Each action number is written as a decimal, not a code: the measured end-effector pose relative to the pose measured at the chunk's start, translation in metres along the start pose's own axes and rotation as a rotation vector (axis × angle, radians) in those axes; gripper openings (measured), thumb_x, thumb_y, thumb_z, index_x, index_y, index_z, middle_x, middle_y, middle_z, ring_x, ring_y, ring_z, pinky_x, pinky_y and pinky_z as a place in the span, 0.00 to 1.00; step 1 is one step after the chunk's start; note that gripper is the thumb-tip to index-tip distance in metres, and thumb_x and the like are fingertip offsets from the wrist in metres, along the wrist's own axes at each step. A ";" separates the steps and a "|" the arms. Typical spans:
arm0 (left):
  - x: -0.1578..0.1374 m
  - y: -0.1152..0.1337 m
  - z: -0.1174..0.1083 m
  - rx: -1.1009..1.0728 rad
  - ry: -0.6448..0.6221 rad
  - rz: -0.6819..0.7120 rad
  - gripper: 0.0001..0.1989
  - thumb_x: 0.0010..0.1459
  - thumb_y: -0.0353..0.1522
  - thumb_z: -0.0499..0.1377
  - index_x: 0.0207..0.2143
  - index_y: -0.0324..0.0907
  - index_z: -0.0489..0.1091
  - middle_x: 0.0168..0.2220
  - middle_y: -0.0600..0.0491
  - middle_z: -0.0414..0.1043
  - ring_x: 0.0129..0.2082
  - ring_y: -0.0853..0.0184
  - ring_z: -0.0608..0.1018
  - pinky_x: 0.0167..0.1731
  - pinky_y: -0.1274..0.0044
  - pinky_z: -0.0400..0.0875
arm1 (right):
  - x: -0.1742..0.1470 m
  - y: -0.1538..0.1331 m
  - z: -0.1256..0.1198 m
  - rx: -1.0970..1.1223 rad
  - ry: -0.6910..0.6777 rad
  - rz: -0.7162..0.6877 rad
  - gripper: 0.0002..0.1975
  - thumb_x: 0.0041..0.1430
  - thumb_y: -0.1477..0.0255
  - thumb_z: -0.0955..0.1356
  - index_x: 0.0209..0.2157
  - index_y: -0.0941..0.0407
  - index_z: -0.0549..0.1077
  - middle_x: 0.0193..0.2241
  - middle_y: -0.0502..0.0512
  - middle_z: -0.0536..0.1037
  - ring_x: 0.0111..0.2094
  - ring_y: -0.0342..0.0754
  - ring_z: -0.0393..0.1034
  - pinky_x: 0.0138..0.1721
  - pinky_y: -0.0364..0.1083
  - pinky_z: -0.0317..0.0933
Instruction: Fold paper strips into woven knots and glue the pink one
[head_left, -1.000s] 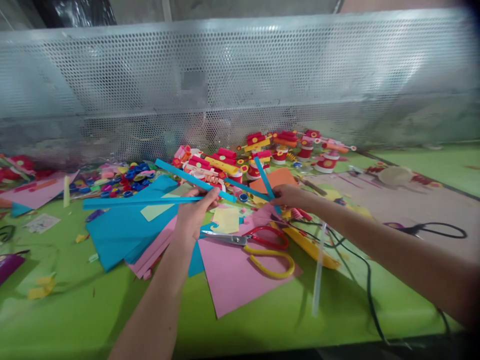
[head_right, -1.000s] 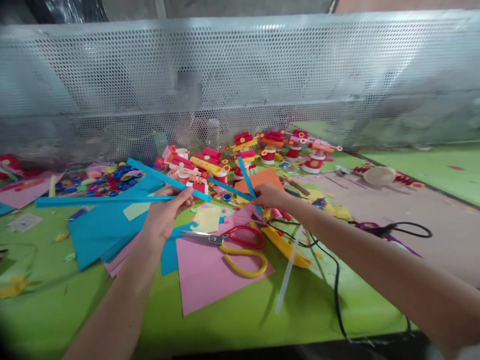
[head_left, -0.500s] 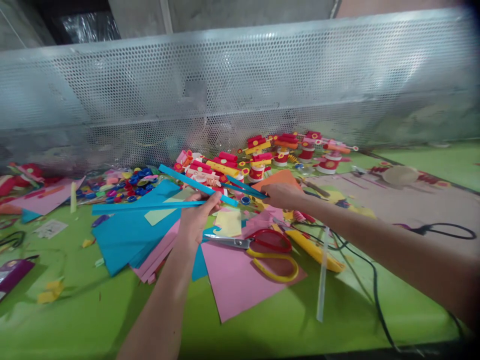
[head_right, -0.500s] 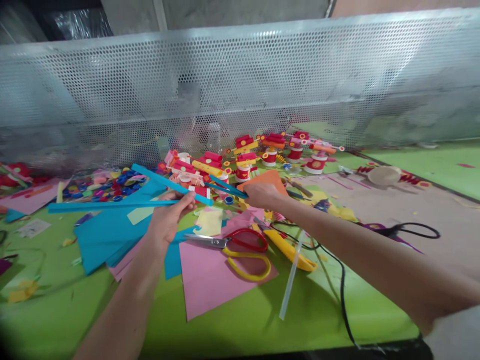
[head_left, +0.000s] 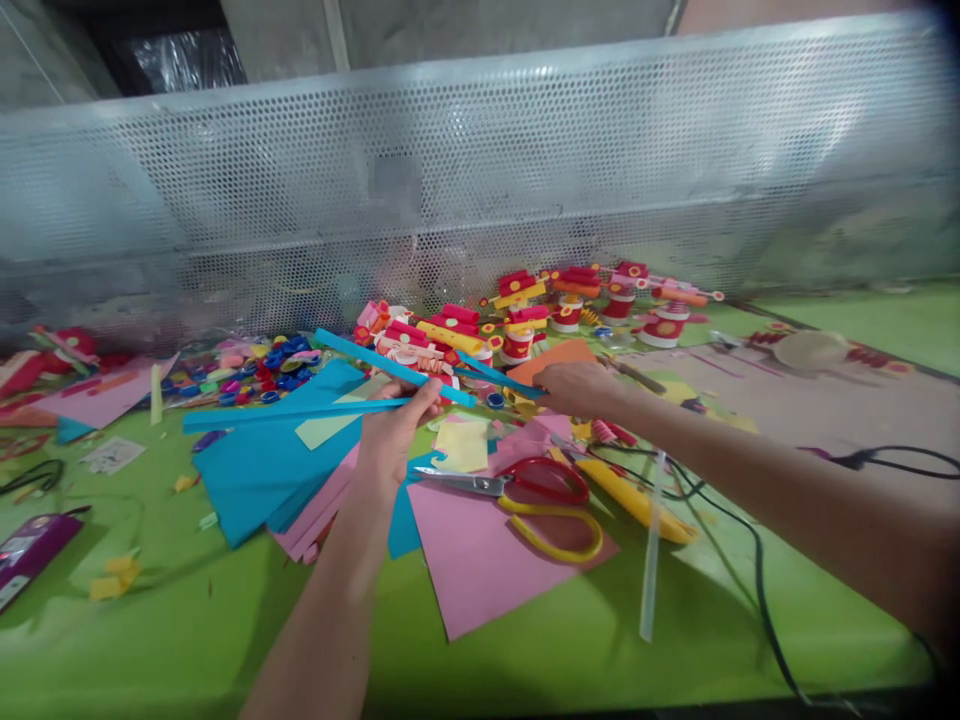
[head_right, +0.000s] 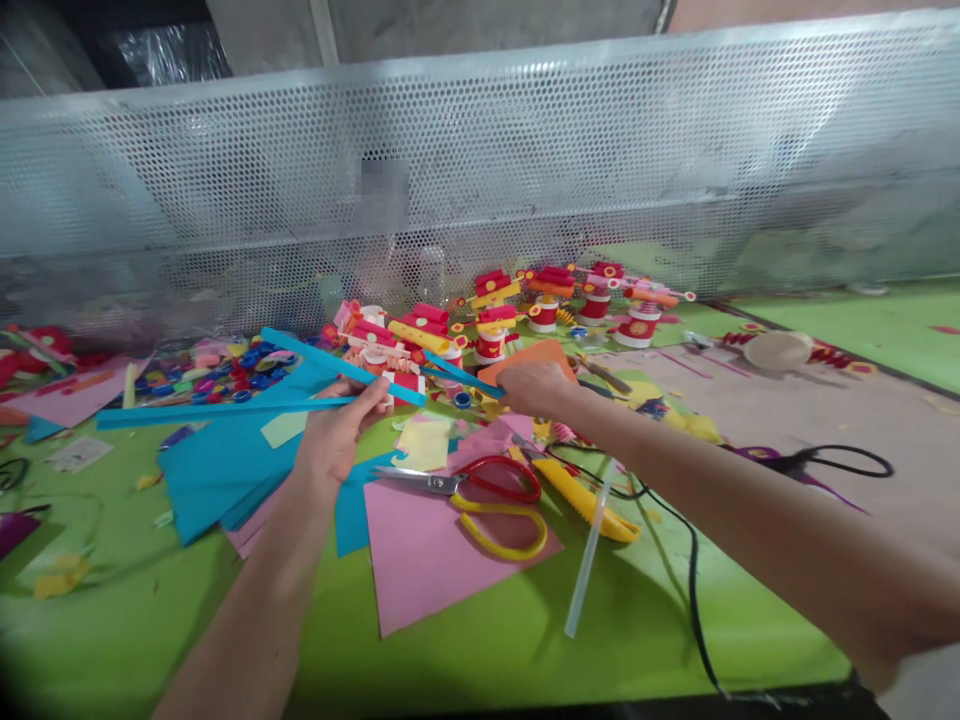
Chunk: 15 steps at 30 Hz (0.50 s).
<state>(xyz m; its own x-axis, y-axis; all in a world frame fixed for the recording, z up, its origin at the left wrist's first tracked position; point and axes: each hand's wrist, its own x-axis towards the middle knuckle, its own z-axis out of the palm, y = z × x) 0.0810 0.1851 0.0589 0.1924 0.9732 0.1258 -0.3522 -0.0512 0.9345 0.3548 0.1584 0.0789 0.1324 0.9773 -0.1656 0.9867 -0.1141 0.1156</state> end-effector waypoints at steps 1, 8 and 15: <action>0.000 0.000 -0.001 -0.005 0.004 0.000 0.18 0.43 0.41 0.74 0.26 0.39 0.74 0.23 0.56 0.73 0.25 0.72 0.76 0.35 0.77 0.78 | -0.001 0.001 0.001 -0.020 -0.009 0.021 0.17 0.67 0.65 0.68 0.54 0.56 0.72 0.53 0.60 0.75 0.48 0.53 0.73 0.48 0.56 0.71; 0.002 0.001 -0.001 -0.009 0.013 -0.011 0.18 0.43 0.41 0.74 0.25 0.39 0.73 0.23 0.56 0.72 0.26 0.72 0.77 0.35 0.77 0.78 | -0.012 0.011 0.000 -0.071 -0.032 0.114 0.16 0.67 0.65 0.68 0.53 0.56 0.73 0.52 0.60 0.75 0.49 0.53 0.73 0.48 0.56 0.71; 0.001 -0.001 0.000 -0.003 0.025 -0.001 0.18 0.40 0.40 0.75 0.25 0.39 0.73 0.22 0.57 0.72 0.26 0.71 0.77 0.35 0.76 0.78 | -0.015 0.021 0.005 -0.050 -0.066 0.115 0.18 0.67 0.64 0.68 0.54 0.57 0.72 0.53 0.60 0.74 0.49 0.53 0.73 0.48 0.56 0.70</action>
<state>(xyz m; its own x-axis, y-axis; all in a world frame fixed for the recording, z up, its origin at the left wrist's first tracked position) 0.0812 0.1864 0.0584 0.1696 0.9786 0.1166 -0.3546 -0.0498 0.9337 0.3739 0.1401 0.0787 0.2514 0.9443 -0.2122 0.9591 -0.2136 0.1856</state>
